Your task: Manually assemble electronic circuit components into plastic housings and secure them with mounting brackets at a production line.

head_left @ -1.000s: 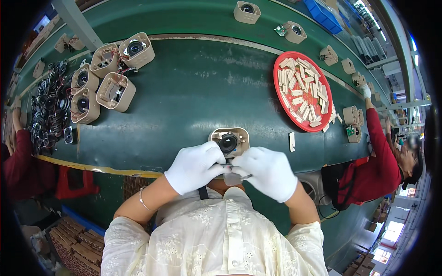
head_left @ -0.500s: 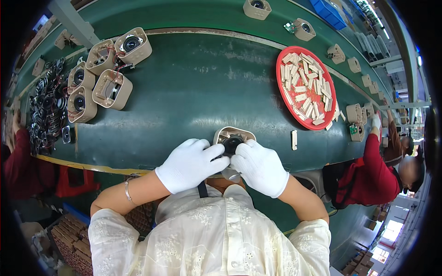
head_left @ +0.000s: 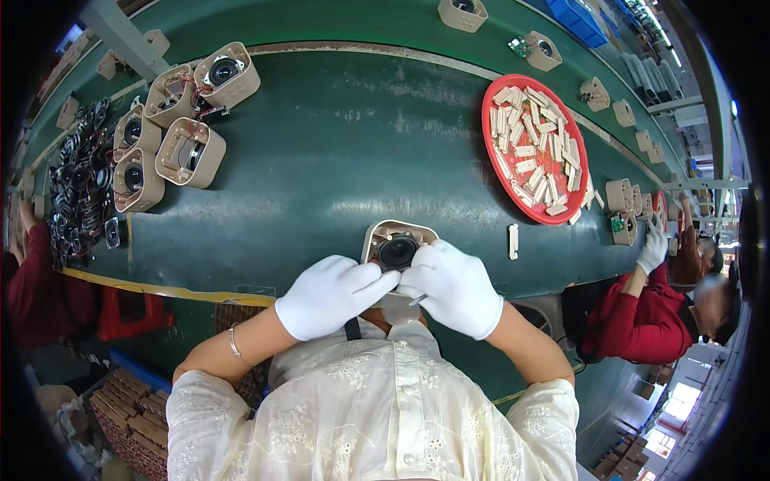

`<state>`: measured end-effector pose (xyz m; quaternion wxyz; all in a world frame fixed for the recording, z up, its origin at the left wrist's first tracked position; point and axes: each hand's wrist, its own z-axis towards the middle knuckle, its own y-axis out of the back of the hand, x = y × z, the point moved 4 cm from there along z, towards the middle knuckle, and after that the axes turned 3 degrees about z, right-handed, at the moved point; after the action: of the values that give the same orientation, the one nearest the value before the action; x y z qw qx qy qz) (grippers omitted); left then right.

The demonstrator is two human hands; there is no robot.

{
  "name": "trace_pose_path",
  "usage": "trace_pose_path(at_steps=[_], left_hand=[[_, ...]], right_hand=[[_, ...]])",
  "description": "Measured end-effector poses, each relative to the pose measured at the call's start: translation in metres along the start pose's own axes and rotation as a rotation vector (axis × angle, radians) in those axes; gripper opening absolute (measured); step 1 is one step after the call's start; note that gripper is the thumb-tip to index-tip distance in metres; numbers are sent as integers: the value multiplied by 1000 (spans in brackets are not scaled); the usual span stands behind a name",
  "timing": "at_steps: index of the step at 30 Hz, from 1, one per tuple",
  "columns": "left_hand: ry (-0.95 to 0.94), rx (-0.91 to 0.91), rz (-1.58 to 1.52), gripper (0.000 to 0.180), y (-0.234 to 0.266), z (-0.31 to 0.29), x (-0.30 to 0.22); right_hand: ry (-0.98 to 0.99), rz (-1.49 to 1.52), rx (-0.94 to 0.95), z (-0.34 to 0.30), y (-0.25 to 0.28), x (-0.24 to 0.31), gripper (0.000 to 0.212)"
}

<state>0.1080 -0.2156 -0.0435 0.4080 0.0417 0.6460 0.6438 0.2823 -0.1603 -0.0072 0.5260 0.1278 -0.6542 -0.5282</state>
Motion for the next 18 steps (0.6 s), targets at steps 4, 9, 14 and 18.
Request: trace_pose_path(at_steps=[4,9,14,18], left_hand=[[43,-86,20,46,-1,-5,-8],[45,-102,-14,45,-1,-1,-8],[40,-124,-23,44,-2,-3,-6],[16,-164,-2,43,-2,-1,-7]], right_hand=[[-242,596,-254,-2,23,-4,8],[-100,1298,-622,-4,2,3,21],[-248,1159,-714,-10,-10,9,39],[-19,733,-544,-7,-21,2,34]])
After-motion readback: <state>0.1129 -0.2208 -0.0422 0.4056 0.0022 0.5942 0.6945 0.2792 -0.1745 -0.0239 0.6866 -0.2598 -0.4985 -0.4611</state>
